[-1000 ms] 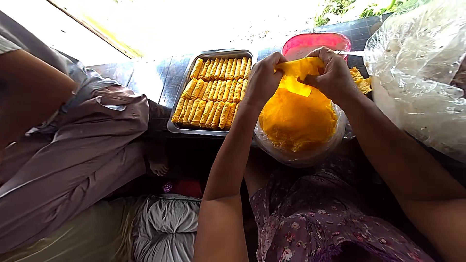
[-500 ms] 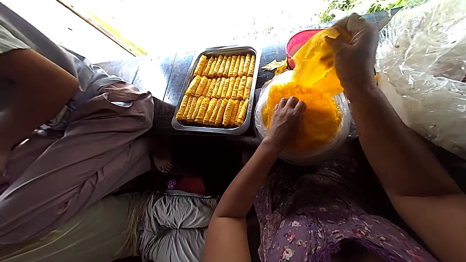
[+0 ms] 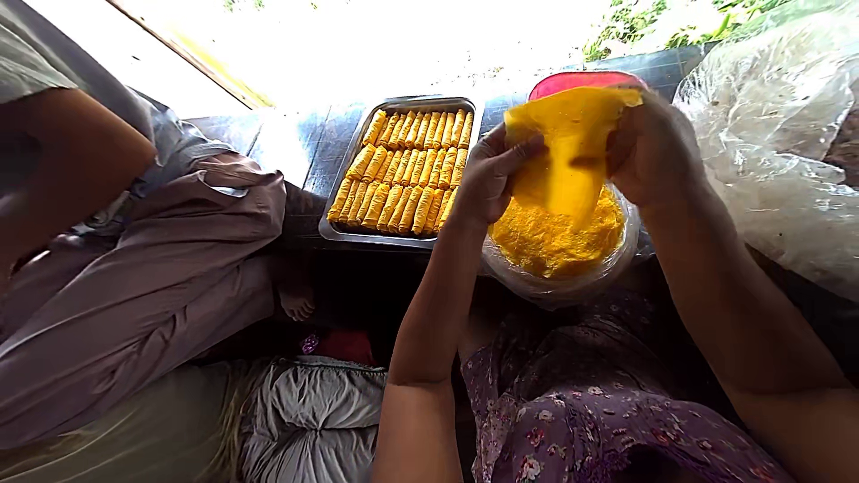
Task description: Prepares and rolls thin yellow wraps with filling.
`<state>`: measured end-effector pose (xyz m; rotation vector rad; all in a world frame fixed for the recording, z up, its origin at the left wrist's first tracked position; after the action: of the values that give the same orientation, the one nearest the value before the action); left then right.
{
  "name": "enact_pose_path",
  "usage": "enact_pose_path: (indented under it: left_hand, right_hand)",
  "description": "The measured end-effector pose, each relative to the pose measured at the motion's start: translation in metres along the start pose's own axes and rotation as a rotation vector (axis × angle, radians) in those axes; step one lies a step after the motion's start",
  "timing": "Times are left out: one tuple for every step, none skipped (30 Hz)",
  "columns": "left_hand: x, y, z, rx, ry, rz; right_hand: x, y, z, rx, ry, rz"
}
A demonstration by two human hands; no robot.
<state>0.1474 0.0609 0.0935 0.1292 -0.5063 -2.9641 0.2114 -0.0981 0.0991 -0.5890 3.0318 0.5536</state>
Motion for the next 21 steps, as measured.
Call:
enact_pose_path:
  left_hand:
    - [0.000,0.000,0.010,-0.067,0.030,0.018]
    - [-0.001,0.001,0.020,-0.170,0.060,0.022]
    - [-0.003,0.003,0.029,-0.283,0.093,0.012]
    - [-0.005,0.006,0.038,-0.405,0.121,-0.003]
    - [-0.008,0.010,0.046,-0.525,0.144,-0.024]
    - [-0.011,0.014,0.052,-0.642,0.168,-0.048]
    - [-0.015,0.018,0.057,-0.751,0.184,-0.075]
    - [-0.018,0.022,0.061,-0.857,0.191,-0.102]
    - [-0.021,0.026,0.063,-0.952,0.188,-0.128]
    - [-0.023,0.030,0.064,-1.035,0.176,-0.153]
    - [-0.024,0.033,0.064,-1.102,0.155,-0.177]
    - [-0.025,0.035,0.063,-1.153,0.139,-0.204]
    - [-0.027,0.037,0.062,-1.189,0.129,-0.228]
    - [-0.028,0.038,0.060,-1.207,0.123,-0.249]
    - [-0.030,0.039,0.060,-1.211,0.111,-0.267]
    - [-0.031,0.040,0.059,-1.201,0.100,-0.281]
    - [-0.033,0.041,0.059,-1.175,0.089,-0.291]
    - [-0.034,0.041,0.059,-1.143,0.085,-0.299]
    - [-0.035,0.041,0.059,-1.109,0.088,-0.304]
    - [-0.036,0.041,0.060,-1.078,0.091,-0.302]
    - [-0.037,0.041,0.061,-1.052,0.088,-0.297]
  right_hand:
    - [0.002,-0.004,0.013,-0.042,0.095,0.020]
    - [0.004,-0.007,0.025,-0.087,0.170,0.024]
    - [0.006,-0.008,0.035,-0.127,0.236,0.029]
    - [0.008,-0.008,0.045,-0.160,0.296,0.039]
    - [0.011,-0.007,0.052,-0.188,0.347,0.049]
    - [0.012,-0.006,0.058,-0.207,0.381,0.049]
    - [0.013,-0.005,0.063,-0.220,0.392,0.044]
    - [0.014,-0.006,0.067,-0.211,0.389,0.043]
    - [0.014,-0.007,0.069,-0.186,0.377,0.043]
    - [0.015,-0.010,0.071,-0.148,0.359,0.048]
    - [0.015,-0.013,0.071,-0.098,0.340,0.065]
    - [0.016,-0.015,0.071,-0.059,0.321,0.082]
    - [0.017,-0.017,0.070,-0.029,0.303,0.086]
    - [0.017,-0.019,0.068,-0.012,0.277,0.086]
    - [0.018,-0.020,0.065,0.014,0.245,0.070]
    - [0.017,-0.021,0.061,0.050,0.213,0.053]
    - [0.017,-0.023,0.059,0.081,0.177,0.046]
    - [0.015,-0.024,0.056,0.111,0.134,0.040]
    - [0.013,-0.025,0.053,0.148,0.079,0.020]
    - [0.011,-0.025,0.049,0.202,0.015,-0.017]
    - [0.010,-0.023,0.046,0.253,-0.038,-0.055]
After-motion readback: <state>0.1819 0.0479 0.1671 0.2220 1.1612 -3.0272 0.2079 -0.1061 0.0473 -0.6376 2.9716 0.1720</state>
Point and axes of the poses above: each hand's wrist, its own x-axis away from the middle knuckle, its own y-axis out of the palm, z = x × y, the point moved 7 cm from there along -x, towards the middle knuckle
